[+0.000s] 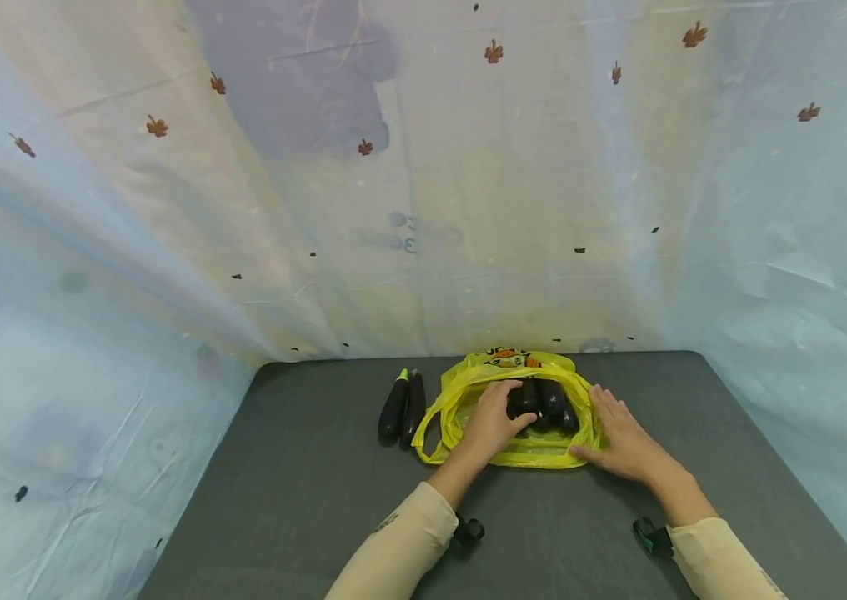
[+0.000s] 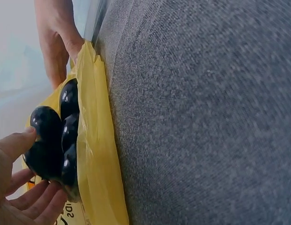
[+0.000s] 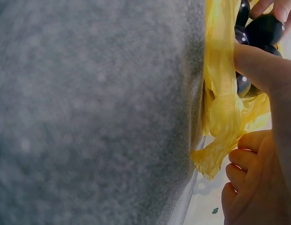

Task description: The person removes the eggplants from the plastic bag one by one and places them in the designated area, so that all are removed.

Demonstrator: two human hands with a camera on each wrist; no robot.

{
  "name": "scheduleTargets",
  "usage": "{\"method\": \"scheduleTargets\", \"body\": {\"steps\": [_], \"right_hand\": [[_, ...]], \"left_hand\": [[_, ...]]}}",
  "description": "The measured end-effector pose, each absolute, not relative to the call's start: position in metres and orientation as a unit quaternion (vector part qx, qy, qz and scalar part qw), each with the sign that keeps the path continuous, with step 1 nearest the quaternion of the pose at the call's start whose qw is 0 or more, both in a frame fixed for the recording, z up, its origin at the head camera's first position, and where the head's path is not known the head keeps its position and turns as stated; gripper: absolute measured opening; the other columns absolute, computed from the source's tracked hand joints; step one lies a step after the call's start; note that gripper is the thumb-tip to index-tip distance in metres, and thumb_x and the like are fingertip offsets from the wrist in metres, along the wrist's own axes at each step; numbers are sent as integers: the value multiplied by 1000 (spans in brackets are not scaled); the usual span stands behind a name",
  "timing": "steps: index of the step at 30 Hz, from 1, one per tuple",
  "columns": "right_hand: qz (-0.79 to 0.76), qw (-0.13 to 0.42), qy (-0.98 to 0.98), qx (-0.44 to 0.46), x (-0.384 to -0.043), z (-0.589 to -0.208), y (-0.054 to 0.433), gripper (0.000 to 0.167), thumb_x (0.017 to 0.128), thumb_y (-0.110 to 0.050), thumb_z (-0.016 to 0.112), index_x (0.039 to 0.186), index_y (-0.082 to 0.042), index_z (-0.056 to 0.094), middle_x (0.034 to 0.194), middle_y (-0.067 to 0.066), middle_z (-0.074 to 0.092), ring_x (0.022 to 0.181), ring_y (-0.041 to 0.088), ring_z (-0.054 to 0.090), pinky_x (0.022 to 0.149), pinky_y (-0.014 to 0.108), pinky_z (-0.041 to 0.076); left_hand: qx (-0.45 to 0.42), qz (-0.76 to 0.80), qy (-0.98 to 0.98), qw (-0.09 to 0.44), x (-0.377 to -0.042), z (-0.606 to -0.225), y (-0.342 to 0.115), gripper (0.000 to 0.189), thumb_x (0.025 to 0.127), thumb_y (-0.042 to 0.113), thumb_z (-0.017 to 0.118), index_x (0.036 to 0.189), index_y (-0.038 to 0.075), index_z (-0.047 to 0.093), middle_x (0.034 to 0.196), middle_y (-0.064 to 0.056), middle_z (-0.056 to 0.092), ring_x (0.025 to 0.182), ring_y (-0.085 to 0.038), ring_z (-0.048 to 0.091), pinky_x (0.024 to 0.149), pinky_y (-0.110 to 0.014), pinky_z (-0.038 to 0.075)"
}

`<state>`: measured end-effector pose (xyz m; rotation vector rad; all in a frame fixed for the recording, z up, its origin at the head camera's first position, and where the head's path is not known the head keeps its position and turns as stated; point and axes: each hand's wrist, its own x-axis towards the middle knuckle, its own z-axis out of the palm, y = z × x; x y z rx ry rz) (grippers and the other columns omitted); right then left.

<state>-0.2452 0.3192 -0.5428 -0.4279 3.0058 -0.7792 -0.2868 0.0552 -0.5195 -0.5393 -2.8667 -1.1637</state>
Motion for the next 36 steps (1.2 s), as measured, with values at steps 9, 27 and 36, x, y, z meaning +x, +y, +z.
{"method": "scheduleTargets", "body": {"steps": [9,27,36], "right_hand": [[-251,1,958,-142,-244,-542,318,123,93,-54,82,169,8,9,173,36,11,159,56,11,128,70,11],[-247,0,958,-143,-245,-543,317,123,93,-54,82,169,8,8,173,36,10,160,56,11,128,69,10],[-248,0,959,-140,-243,-540,316,123,92,-54,82,168,9,9,173,36,10,159,56,10,128,69,10]], "left_hand": [[-158,-377,-913,6,-286,-521,59,54,102,34,78,151,22,60,146,-4,58,129,-24,63,103,-43,58],[-138,-457,-878,-10,-285,-522,52,46,104,25,76,148,19,63,144,-7,67,122,-27,70,94,-42,63],[-130,-492,-861,1,-282,-526,46,43,105,21,74,146,16,65,142,-11,68,125,-31,70,97,-44,62]]}}
